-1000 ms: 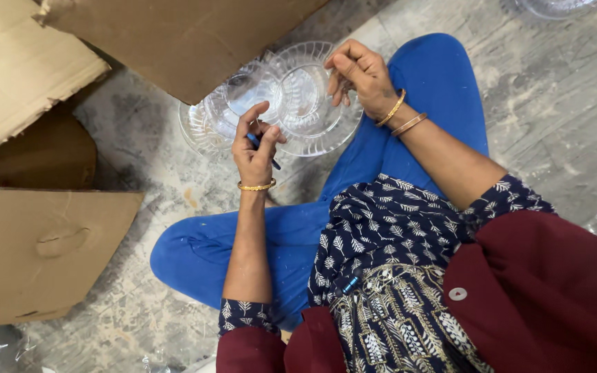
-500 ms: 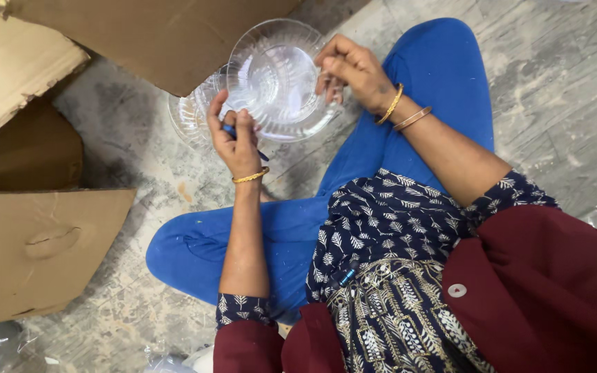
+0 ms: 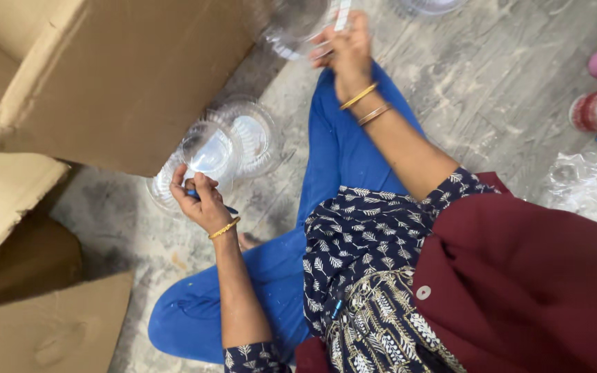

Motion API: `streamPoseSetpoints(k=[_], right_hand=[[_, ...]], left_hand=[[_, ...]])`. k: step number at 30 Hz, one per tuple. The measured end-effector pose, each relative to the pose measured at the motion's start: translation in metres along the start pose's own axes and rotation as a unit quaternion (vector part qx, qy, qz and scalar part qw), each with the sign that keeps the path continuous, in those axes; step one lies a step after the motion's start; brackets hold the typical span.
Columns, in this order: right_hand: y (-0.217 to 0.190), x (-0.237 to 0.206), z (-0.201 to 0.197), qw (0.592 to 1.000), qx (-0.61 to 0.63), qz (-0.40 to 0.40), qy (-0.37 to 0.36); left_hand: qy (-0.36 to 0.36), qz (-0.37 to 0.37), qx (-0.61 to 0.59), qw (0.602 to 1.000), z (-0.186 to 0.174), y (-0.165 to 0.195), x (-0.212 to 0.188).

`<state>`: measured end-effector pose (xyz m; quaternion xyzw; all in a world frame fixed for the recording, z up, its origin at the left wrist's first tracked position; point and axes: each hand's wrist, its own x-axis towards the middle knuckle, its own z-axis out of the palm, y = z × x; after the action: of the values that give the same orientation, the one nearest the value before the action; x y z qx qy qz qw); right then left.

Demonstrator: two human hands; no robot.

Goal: The person sits on the floor and uses a utility knife to separate stacked clear plastic plates. They then place the separated plates into a plastic bag and set the bag aside.

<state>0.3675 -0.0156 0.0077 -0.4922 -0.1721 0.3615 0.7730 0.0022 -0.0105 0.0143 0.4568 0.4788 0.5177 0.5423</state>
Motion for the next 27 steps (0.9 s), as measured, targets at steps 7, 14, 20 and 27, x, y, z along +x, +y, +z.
streamPoseSetpoints(k=[7,14,20,27], right_hand=[[-0.064,0.059,-0.099,0.979,-0.003,-0.040,0.201],[-0.085,0.066,-0.130,0.969,-0.077,-0.131,0.197],[-0.085,0.040,-0.080,0.981,-0.050,-0.176,0.067],[-0.099,-0.015,-0.020,0.986,-0.028,-0.162,-0.024]], left_hand=[[-0.010,0.027,0.039,0.999,0.010,0.002,0.005],[-0.024,0.070,0.086,0.994,0.016,0.007,0.005],[-0.022,0.086,0.138,0.986,0.019,0.007,0.005],[-0.031,0.103,0.139,0.984,0.020,0.005,0.005]])
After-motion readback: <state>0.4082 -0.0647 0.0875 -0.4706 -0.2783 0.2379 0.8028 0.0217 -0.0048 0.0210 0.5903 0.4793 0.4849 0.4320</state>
